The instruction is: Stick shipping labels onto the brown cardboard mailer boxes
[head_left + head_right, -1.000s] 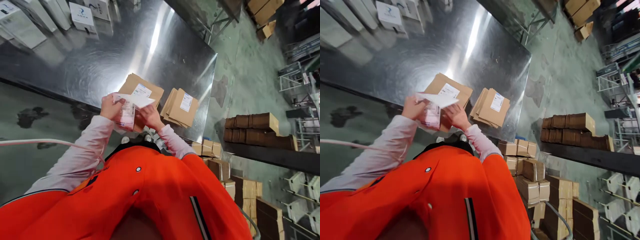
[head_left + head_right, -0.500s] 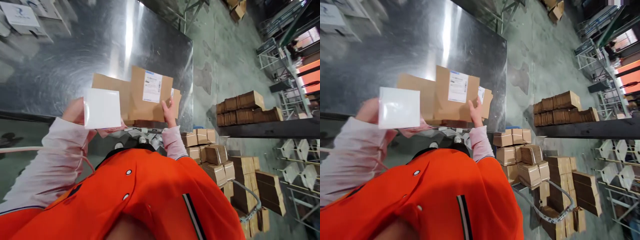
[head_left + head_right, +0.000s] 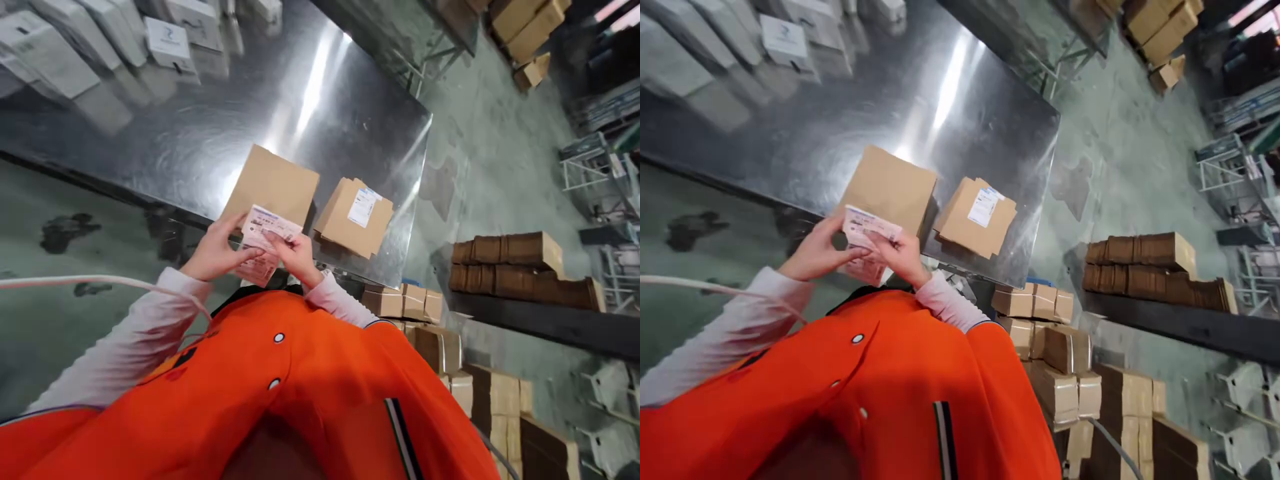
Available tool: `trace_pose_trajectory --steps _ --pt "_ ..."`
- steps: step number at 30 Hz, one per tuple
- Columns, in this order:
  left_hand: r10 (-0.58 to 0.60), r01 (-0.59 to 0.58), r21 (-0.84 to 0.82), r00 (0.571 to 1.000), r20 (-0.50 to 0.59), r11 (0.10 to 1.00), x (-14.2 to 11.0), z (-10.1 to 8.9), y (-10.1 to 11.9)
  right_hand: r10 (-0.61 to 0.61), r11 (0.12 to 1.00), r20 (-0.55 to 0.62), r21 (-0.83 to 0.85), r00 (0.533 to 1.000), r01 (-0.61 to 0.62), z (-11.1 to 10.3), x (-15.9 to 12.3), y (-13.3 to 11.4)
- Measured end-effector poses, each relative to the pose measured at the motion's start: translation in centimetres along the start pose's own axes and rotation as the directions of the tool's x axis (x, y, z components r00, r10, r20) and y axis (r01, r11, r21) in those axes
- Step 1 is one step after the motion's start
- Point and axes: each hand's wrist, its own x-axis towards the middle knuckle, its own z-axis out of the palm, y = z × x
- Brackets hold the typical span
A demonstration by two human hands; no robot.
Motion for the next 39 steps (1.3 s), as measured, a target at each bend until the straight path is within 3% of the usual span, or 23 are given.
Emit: trace_pose_trajectory --steps 2,4,8,13,14,16,18,20,25,28,31,33,35,37,39 --pt "-0.087 0.086 -0.220 0.996 0.006 0.972 -0.1 -0.4 0.4 0.120 0.983 0.038 0.135 0.992 -0.124 0.2 0.3 -0.1" --pt "-0.205 0.204 -0.367 0.978 0.036 0.908 0.1 -0.3 0.8 0.152 0.975 0.093 0.148 0.984 -0.165 -0.5 1.0 -0.6" --pt "-0.298 0.262 -0.395 0.954 -0.032 0.881 0.3 1.3 0.8 0.094 0.994 0.005 0.048 0.996 -0.094 -2.8 2.9 -1.8" --pt "-0.319 0.232 -0.373 0.928 -0.191 0.898 1.2 3.3 -0.1 0.113 0.991 0.018 -0.074 0.993 -0.111 -4.3 5.0 -1.8" --pt "-0.324 0.239 -0.411 0.934 -0.152 0.880 1.5 3.4 -0.2 0.116 0.989 0.020 -0.097 0.993 -0.113 -4.6 5.8 -1.6" --pt "-0.359 0.331 -0.489 0.933 0.039 0.807 2.3 3.4 -0.5 0.100 0.980 0.005 -0.172 0.995 -0.098 -5.1 8.3 -1.0" --pt "-0.404 0.476 -0.499 0.879 0.251 0.725 2.9 3.0 -0.8 0.085 0.953 -0.038 -0.290 0.996 -0.092 -5.8 11.6 -0.4" --pt "-0.444 0.567 -0.480 0.824 0.353 0.669 3.3 2.6 -1.3 0.113 0.903 -0.099 -0.405 0.989 -0.144 -6.4 15.3 0.2" --pt "-0.458 0.576 -0.521 0.817 0.350 0.629 4.1 1.9 -2.5 0.215 0.805 -0.216 -0.512 0.952 -0.298 -6.5 21.3 1.8" --pt "-0.481 0.610 -0.502 0.792 0.375 0.613 3.9 1.8 -3.5 0.244 0.775 -0.222 -0.541 0.944 -0.328 -6.1 22.1 2.5" --pt "-0.529 0.648 -0.445 0.762 0.375 0.618 1.5 1.6 -5.0 0.223 0.733 -0.253 -0.593 0.941 -0.333 -5.8 21.8 2.7" --pt "-0.571 0.657 -0.378 0.754 0.325 0.653 -1.1 1.2 -6.1 0.130 0.690 -0.215 -0.681 0.968 -0.244 -5.4 21.4 2.7" --pt "-0.600 0.664 -0.318 0.748 0.286 0.677 -3.9 0.3 -6.9 -0.001 0.629 0.018 -0.777 1.000 0.015 -4.6 20.8 2.8" --pt "-0.622 0.680 -0.296 0.733 0.274 0.671 -5.5 -1.1 -7.1 -0.067 0.555 0.256 -0.794 0.964 0.249 -3.3 19.9 2.9" --pt "-0.621 0.664 -0.314 0.747 0.237 0.679 -5.4 -2.6 -6.7 -0.069 0.514 0.296 -0.808 0.953 0.288 -1.6 18.5 3.2"
